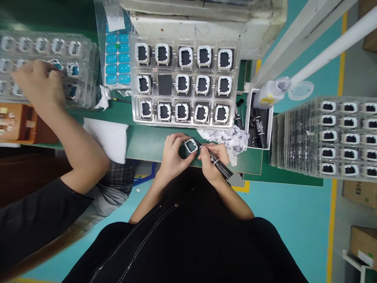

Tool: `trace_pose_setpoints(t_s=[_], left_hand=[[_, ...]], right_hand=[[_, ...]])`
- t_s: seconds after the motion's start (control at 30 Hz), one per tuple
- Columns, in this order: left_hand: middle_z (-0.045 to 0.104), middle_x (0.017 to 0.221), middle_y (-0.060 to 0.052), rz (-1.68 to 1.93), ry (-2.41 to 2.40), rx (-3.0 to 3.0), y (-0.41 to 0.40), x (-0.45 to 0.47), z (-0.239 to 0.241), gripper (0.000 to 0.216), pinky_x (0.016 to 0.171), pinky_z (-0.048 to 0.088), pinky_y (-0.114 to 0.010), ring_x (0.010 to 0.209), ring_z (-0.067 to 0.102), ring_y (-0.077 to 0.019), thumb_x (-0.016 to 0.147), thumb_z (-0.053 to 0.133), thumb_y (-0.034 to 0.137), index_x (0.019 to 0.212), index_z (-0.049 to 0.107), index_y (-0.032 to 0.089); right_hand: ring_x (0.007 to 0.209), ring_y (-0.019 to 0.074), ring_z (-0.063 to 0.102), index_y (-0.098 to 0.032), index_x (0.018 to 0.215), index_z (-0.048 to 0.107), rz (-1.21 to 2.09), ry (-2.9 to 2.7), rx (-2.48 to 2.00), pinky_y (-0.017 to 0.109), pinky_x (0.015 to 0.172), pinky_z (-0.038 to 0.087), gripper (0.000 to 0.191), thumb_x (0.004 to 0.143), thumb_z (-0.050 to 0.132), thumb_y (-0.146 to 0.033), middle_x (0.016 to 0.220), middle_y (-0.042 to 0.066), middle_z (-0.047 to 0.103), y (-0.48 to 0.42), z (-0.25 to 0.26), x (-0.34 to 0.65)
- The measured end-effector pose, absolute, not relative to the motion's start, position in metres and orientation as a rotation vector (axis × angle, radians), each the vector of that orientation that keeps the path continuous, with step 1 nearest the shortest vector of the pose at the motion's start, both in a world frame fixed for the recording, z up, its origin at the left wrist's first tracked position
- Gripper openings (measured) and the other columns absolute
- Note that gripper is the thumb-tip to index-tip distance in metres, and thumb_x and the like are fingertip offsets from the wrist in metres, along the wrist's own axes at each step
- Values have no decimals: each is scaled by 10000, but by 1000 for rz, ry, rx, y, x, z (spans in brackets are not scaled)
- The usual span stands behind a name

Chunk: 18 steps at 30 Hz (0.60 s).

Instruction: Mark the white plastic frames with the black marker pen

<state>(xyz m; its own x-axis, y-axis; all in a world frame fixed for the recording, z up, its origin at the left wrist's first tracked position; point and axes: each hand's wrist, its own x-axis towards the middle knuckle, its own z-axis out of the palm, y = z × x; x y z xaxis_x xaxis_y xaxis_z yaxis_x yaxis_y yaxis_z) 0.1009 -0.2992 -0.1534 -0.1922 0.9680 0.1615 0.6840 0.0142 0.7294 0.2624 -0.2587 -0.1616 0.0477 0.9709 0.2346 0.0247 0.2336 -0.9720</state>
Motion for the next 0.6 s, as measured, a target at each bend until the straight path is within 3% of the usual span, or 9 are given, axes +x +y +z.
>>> trace_pose_setpoints(t_s=[0.13,0.3,0.6], left_hand=[[789,1319,-100,1189,1642,1595,-300,90,-153,413,1022,672,-439,1111,800,-261,1047,779,216,1448,691,265],[848,1253,-62,1251,1620,1482,-300,94,-160,435,1010,715,-345,1062,868,-210,1008,811,183,1426,711,250],[893,1253,-53,1246,1647,1512,-303,95,-160,422,994,719,-306,1072,898,-206,1000,812,148,1405,741,243]], right_hand=[[622,183,801,-303,1017,608,1031,-1331,-1032,343,663,692,248,1097,796,-444,715,-76,745,-258,-162,262],[1059,300,937,-304,1008,624,1051,-1483,-999,431,882,772,218,1109,781,-416,748,-27,816,-256,-163,261],[1163,309,925,-309,1012,653,1021,-1554,-1000,456,918,779,157,1107,771,-352,897,13,889,-256,-159,262]])
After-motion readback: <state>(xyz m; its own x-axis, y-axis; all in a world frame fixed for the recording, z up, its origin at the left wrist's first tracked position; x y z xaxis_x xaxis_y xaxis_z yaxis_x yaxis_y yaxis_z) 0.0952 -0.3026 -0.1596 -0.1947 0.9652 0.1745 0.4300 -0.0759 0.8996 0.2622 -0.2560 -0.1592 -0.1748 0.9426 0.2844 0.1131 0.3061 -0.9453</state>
